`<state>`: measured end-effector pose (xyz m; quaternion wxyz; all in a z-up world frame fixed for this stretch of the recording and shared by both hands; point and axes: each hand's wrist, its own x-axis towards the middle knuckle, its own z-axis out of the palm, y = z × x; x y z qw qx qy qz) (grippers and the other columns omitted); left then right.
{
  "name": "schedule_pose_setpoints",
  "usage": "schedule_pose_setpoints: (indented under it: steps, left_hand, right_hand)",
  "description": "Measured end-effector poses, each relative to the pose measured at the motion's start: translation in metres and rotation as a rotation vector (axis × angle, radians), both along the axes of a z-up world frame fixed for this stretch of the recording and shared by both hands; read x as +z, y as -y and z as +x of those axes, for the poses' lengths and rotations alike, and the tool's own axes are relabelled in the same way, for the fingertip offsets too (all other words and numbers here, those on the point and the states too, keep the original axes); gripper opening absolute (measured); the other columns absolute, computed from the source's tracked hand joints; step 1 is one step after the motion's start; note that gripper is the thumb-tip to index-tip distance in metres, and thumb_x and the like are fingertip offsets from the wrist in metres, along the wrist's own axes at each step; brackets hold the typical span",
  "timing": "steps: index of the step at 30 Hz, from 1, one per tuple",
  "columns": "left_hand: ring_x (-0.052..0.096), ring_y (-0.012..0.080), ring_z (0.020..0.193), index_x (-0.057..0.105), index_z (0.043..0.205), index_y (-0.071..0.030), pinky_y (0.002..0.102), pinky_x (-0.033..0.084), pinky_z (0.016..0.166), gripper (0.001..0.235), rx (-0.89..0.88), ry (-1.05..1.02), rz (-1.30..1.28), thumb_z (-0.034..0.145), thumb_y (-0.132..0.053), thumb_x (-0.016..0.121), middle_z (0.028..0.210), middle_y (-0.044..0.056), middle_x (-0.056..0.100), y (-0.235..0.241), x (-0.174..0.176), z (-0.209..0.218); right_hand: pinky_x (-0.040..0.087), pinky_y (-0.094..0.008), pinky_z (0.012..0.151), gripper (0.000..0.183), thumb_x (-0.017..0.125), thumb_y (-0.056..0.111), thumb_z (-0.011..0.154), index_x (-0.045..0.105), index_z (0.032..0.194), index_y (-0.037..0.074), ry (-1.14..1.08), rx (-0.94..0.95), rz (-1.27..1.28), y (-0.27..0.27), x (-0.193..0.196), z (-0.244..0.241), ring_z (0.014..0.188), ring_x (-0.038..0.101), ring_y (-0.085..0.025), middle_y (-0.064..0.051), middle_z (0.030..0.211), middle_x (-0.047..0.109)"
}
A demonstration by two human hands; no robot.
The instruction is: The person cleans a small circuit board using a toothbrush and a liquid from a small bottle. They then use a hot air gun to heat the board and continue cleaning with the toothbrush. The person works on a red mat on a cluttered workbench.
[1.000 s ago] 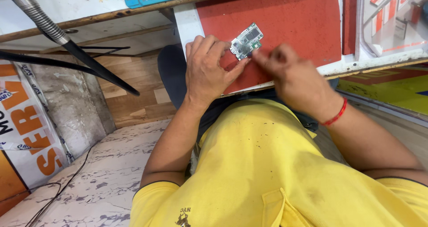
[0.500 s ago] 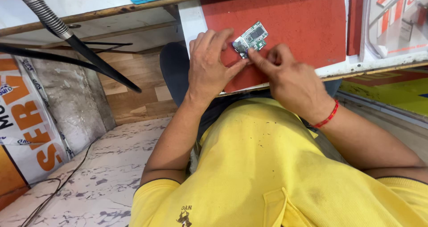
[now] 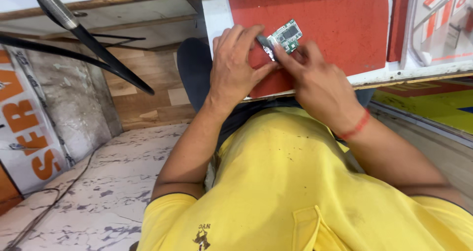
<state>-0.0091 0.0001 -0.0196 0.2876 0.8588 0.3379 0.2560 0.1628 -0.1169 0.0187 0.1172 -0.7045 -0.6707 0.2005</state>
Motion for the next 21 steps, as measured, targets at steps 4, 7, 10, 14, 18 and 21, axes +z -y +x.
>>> schedule_pose_setpoints:
  steps: [4,7,10,14,18,21]
  left_hand:
    - [0.057,0.0227,0.091,0.063,0.124,-0.008,0.040,0.041,0.085,0.075,0.003,-0.001,-0.023,0.065,-0.038,0.100,0.094,0.003,0.058,-0.004,-0.001,0.000]
    - [0.058,0.0217,0.092,0.063,0.124,-0.009,0.039,0.042,0.086,0.070,-0.005,0.009,-0.026,0.069,-0.035,0.099,0.097,0.003,0.059,0.005,-0.005,0.000]
    - [0.057,0.0206,0.091,0.066,0.123,-0.008,0.039,0.041,0.084,0.068,0.012,0.004,0.003,0.071,-0.036,0.098,0.094,0.002,0.058,-0.002,0.001,0.001]
    - [0.055,0.0229,0.087,0.071,0.109,-0.009,0.039,0.040,0.081,0.059,0.005,-0.011,0.086,0.070,-0.043,0.097,0.091,0.002,0.058,-0.002,0.006,0.002]
    - [0.053,0.0216,0.082,0.073,0.097,-0.011,0.039,0.038,0.077,0.046,-0.005,-0.072,0.087,0.070,-0.040,0.097,0.084,0.000,0.057,0.001,0.011,0.005]
    - [0.053,0.0211,0.085,0.071,0.098,-0.010,0.039,0.039,0.080,0.049,-0.014,-0.012,0.125,0.071,-0.042,0.097,0.087,-0.001,0.058,0.000,0.008,0.003]
  right_hand:
    - [0.056,-0.050,0.061,0.062,0.052,-0.003,0.088,0.057,0.147,0.017,0.006,-0.020,-0.009,0.018,0.017,0.004,0.075,0.067,-0.039,-0.018,0.111,0.058]
    - [0.055,-0.049,0.062,0.057,0.055,-0.001,0.093,0.058,0.148,0.014,-0.006,0.007,0.045,0.006,0.006,0.002,0.074,0.066,-0.040,-0.019,0.113,0.058]
    - [0.056,-0.048,0.060,0.062,0.054,-0.003,0.087,0.060,0.146,0.014,0.025,0.017,0.016,0.002,0.008,0.005,0.067,0.066,-0.038,-0.019,0.109,0.059]
    - [0.057,-0.048,0.065,0.058,0.054,-0.003,0.092,0.060,0.147,0.012,0.008,-0.073,0.106,0.004,0.007,0.022,0.074,0.067,-0.037,-0.017,0.110,0.060]
    - [0.056,-0.048,0.059,0.061,0.053,-0.004,0.088,0.061,0.146,0.012,0.011,-0.025,-0.007,0.011,0.007,0.007,0.063,0.066,-0.036,-0.018,0.105,0.061]
    - [0.055,-0.049,0.065,0.059,0.053,-0.003,0.092,0.060,0.149,0.010,0.034,-0.142,0.093,-0.002,0.005,0.027,0.078,0.067,-0.039,-0.018,0.111,0.060]
